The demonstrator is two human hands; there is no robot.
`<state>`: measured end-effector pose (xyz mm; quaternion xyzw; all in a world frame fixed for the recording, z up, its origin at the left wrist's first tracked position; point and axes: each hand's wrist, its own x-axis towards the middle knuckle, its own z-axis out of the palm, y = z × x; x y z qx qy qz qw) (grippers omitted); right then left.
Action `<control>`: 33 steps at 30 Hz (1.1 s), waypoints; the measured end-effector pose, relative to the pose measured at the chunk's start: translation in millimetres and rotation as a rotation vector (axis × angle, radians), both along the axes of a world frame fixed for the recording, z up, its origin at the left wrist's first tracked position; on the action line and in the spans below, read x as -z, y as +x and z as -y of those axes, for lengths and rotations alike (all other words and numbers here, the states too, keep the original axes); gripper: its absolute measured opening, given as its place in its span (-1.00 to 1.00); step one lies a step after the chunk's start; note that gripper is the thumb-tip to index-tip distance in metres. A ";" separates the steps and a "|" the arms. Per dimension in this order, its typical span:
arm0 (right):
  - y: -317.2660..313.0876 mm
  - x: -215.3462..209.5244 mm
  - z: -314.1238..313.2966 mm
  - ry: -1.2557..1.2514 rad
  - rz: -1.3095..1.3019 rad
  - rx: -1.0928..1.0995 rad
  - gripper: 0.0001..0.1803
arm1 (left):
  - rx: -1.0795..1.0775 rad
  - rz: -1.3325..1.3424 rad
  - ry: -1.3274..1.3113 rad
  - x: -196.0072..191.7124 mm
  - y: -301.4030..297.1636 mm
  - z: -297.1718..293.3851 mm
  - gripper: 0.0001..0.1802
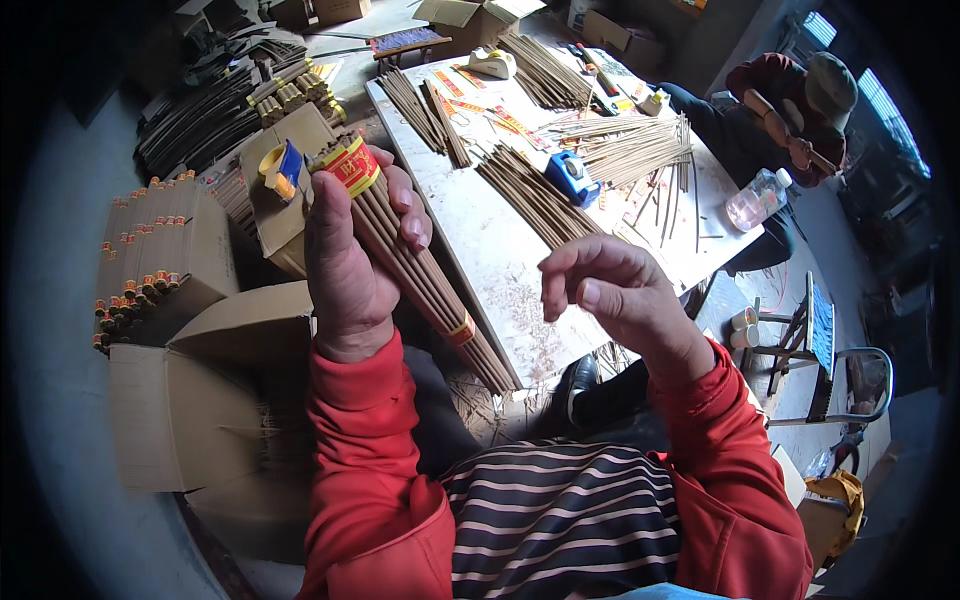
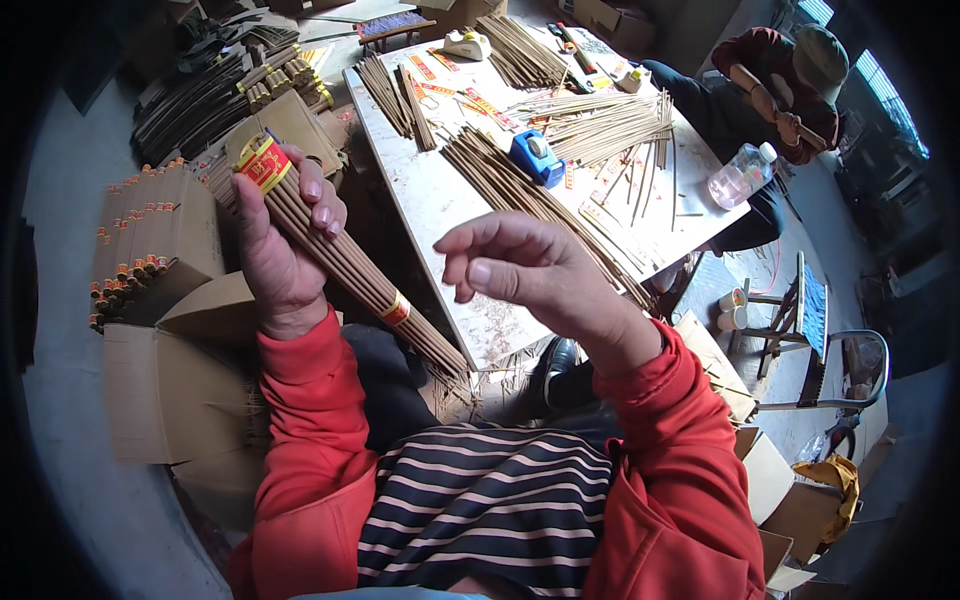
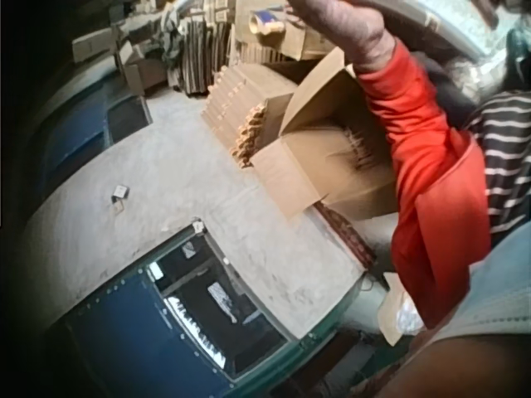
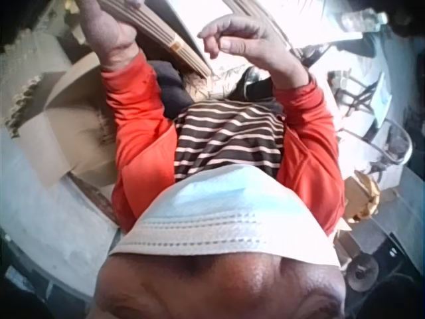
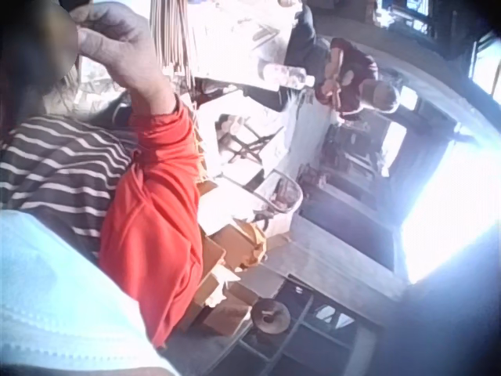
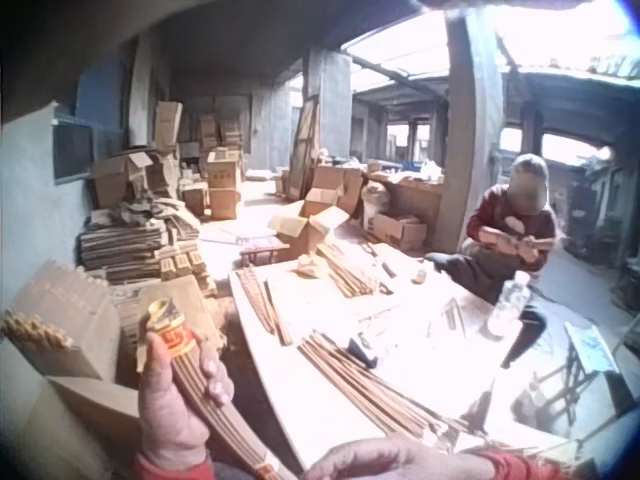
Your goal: The person gathers thin wooden sticks, aligns them into bundles, and wraps a small paper label around the top to secure them. The person places the finished bundles into a cardboard box and repeats the process with new sticks from the table.
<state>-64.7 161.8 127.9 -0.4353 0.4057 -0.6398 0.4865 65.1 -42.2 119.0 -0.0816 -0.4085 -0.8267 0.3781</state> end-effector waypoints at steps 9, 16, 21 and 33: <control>79.6 27.7 -20.3 0.280 -0.072 -0.035 -0.40 | -0.131 -0.223 0.246 -58.9 3.0 -11.2 -0.47; 53.9 20.2 -21.3 -0.347 0.087 0.792 -0.41 | -0.204 -0.168 0.438 -15.8 -27.4 -64.8 -0.38; 2.6 -2.2 -18.0 -0.708 -0.109 0.792 -0.76 | 0.105 0.228 0.374 52.2 -26.7 -103.8 -0.42; -16.3 55.3 -11.9 0.009 -0.377 0.692 -0.78 | 0.020 0.602 0.311 63.5 -18.8 -101.3 -0.68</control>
